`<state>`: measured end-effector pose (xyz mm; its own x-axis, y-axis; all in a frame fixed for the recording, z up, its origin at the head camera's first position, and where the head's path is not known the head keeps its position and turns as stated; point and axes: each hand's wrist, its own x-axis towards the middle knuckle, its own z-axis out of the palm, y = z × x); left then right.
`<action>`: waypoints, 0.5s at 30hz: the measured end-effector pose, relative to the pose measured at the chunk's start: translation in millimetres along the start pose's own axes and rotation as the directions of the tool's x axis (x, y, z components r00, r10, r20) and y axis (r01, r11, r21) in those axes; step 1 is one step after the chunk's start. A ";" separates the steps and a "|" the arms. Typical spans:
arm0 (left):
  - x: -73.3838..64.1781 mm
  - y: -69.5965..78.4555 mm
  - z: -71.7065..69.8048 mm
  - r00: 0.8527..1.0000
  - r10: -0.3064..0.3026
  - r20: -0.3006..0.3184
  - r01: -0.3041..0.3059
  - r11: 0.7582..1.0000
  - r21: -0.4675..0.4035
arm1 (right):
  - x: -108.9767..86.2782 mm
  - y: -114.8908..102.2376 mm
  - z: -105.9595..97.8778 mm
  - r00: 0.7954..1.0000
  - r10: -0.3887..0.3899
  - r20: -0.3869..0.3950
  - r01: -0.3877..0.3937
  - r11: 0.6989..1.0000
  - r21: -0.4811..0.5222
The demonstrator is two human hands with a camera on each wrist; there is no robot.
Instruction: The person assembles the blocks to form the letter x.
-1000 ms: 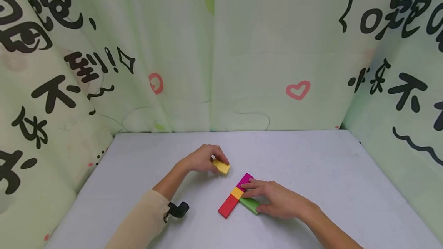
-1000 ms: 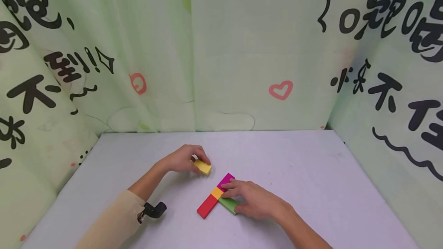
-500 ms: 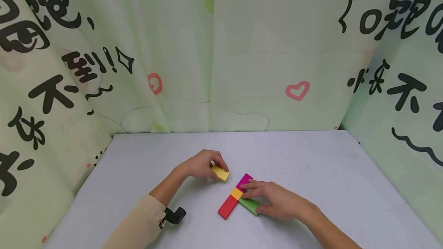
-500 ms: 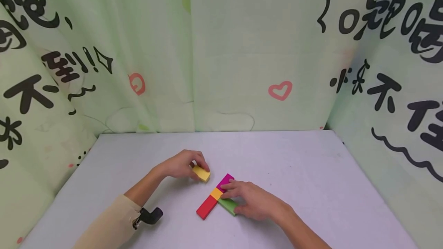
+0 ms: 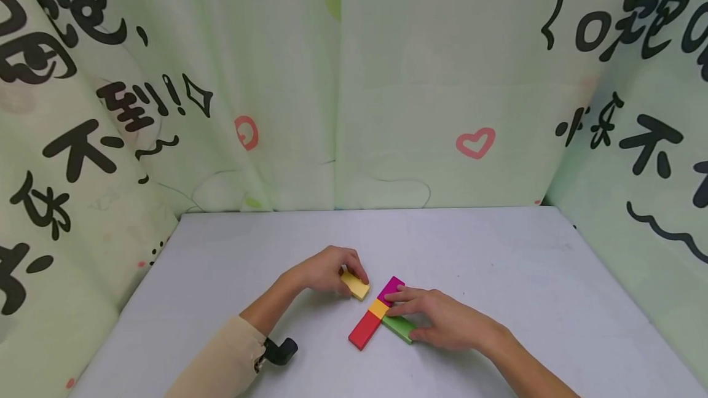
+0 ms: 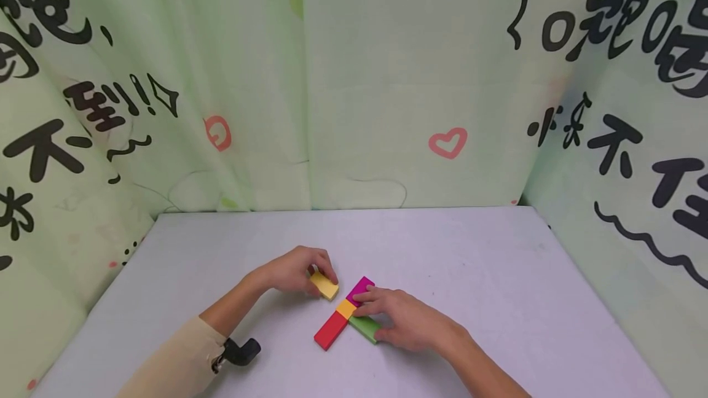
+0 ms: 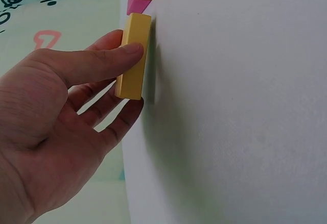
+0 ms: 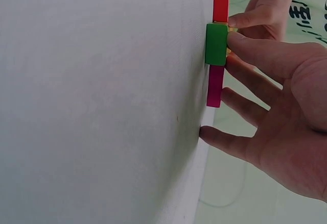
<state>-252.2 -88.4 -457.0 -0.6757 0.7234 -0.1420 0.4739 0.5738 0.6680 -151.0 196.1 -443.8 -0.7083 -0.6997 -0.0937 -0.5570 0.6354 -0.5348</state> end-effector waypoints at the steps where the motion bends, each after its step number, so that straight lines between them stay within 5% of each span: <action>1: 0.1 -0.4 0.8 1.000 0.002 0.002 -0.002 1.000 0.003 | -0.1 0.1 0.1 1.000 -0.001 -0.001 0.001 1.000 0.002; 15: 0.0 1.9 7.9 0.999 0.022 0.029 -0.022 1.000 0.009 | 0.2 2.1 0.9 1.000 0.001 -0.007 0.000 1.000 0.012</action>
<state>-246.8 -84.2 -461.5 -0.6484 0.7466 -0.1488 0.4937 0.5612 0.6644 -151.9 197.1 -445.7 -0.7116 -0.6970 -0.0880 -0.5516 0.6319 -0.5445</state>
